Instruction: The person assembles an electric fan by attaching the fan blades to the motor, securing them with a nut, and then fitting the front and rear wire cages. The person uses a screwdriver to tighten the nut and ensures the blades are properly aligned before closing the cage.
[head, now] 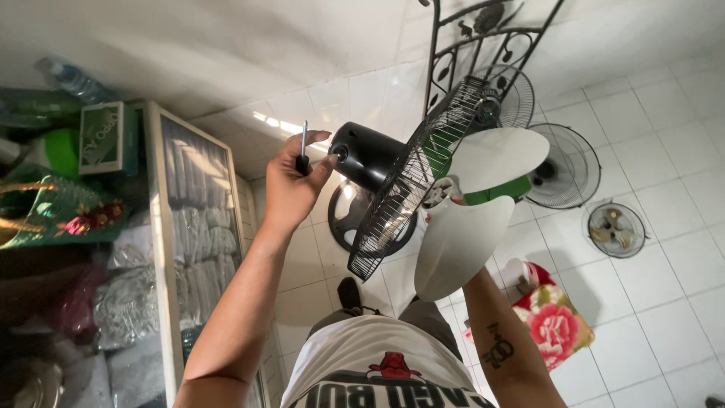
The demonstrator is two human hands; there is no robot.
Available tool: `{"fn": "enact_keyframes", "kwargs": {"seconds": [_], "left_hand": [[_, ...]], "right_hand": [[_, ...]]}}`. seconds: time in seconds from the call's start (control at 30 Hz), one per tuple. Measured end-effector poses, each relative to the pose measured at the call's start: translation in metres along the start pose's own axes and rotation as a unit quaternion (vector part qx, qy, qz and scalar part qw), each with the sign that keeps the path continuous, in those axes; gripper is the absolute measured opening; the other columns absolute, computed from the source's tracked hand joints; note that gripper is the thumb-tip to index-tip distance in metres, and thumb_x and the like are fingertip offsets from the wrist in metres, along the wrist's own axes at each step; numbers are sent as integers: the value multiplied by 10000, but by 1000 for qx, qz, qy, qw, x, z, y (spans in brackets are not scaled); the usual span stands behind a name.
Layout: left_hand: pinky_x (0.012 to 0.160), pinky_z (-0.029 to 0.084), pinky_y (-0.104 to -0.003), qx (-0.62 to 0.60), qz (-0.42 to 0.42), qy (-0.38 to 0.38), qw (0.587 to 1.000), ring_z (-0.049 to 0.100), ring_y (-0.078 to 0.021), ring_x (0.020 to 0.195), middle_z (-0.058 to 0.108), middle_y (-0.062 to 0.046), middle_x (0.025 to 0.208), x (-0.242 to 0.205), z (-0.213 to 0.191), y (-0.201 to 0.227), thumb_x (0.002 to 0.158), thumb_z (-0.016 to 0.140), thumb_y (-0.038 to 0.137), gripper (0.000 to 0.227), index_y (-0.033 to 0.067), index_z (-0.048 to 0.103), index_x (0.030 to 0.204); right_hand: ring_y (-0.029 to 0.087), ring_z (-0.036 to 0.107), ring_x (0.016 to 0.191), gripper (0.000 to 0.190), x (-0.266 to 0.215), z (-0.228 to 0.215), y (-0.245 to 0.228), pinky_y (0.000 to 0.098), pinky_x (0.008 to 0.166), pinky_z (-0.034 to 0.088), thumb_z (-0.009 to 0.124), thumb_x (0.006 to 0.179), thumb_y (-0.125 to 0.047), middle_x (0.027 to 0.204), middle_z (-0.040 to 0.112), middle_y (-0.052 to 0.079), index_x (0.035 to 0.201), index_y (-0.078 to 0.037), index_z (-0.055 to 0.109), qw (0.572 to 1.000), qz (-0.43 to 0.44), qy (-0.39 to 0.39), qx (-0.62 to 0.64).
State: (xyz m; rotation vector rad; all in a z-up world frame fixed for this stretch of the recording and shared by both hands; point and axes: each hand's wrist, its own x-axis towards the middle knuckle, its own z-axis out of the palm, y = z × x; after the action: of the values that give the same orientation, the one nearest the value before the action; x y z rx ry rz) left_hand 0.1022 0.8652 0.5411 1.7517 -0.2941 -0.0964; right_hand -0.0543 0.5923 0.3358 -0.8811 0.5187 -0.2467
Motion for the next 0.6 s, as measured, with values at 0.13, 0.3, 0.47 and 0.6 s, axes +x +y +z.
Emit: {"fn": "enact_keyframes", "kwargs": {"seconds": [0.13,0.3,0.47,0.6], "left_hand": [[603,434,-280,96,-4,-16,995,495,-108,669,576,-29,771,22,6,-41,840,850,185,472,76,700,1274],[913,570,-395,140,-28,-58,988,719,-312,1038,701,-218,1284,49,10,-87,752,874,325,776,18,563,1393],[1065,480,-412,123,-60,-102,985,606,-377,1282,612,-315,1345,63,9,-112,730,932,362,990,-56,428,1473],[1087,472,-402,136,-89,-144,976,620,-372,1274,637,-310,1316,70,11,-115,733,919,372,1025,-21,396,1522]], "right_hand": [[177,667,973,355,3,7,-1,329,845,556,690,919,-179,1094,686,78,1240,-44,622,1000,-15,6,4],[173,667,965,360,6,3,12,325,833,559,694,915,-180,1090,683,73,1244,-54,618,1000,-14,19,20],[168,667,958,366,6,-11,23,321,821,561,697,911,-182,1087,680,68,1247,-63,614,998,7,44,41],[164,666,952,372,6,-13,24,318,812,563,700,908,-184,1084,678,64,1251,-71,611,998,9,54,43]]}}
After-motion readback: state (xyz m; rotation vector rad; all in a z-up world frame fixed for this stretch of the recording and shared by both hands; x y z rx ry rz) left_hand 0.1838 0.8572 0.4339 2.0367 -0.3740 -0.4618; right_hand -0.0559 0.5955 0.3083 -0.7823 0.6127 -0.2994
